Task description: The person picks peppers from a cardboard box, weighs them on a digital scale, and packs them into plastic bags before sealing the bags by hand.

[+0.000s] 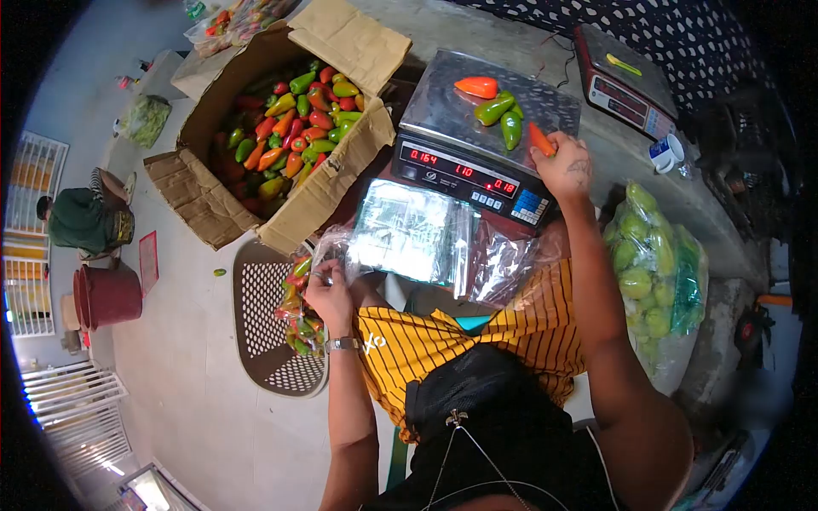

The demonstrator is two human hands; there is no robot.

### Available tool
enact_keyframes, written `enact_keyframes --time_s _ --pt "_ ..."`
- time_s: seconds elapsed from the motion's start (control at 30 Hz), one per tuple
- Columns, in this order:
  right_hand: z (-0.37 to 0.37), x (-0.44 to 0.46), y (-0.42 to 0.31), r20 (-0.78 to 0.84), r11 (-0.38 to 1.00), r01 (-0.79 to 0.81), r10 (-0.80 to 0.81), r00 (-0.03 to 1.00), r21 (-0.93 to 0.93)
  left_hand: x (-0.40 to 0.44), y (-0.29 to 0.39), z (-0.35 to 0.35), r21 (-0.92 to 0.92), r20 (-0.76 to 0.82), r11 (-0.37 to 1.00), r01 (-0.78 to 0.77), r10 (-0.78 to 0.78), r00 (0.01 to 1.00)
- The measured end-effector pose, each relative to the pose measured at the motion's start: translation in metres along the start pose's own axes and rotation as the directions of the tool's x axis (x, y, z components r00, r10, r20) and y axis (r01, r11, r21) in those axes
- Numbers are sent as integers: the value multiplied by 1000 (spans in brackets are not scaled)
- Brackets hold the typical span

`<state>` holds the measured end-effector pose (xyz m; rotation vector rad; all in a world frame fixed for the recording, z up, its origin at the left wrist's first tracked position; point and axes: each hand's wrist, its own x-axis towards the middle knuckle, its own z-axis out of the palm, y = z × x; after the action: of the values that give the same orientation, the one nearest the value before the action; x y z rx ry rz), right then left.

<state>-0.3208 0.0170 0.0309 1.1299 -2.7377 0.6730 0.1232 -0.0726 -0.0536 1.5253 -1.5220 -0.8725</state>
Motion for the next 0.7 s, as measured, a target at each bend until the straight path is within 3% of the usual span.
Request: enact_keyframes --time_s 0.17,0.27,0.37,0.7 --pt "6 -5 3 -40 1000 1 -2 999 -28 2 1 2 35 2 999 18 -18 1000" --pt "8 -7 13 -204 995 101 -94 975 25 4 -16 5 23 -14 999 -33 33 999" --pt "-2 -8 13 -261 981 191 -177 949 30 2 -3 3 24 -9 999 -30 30 1000" --pt "-7 -10 3 -276 975 215 -191 942 58 1 3 2 -5 -13 1000 20 -20 1000"
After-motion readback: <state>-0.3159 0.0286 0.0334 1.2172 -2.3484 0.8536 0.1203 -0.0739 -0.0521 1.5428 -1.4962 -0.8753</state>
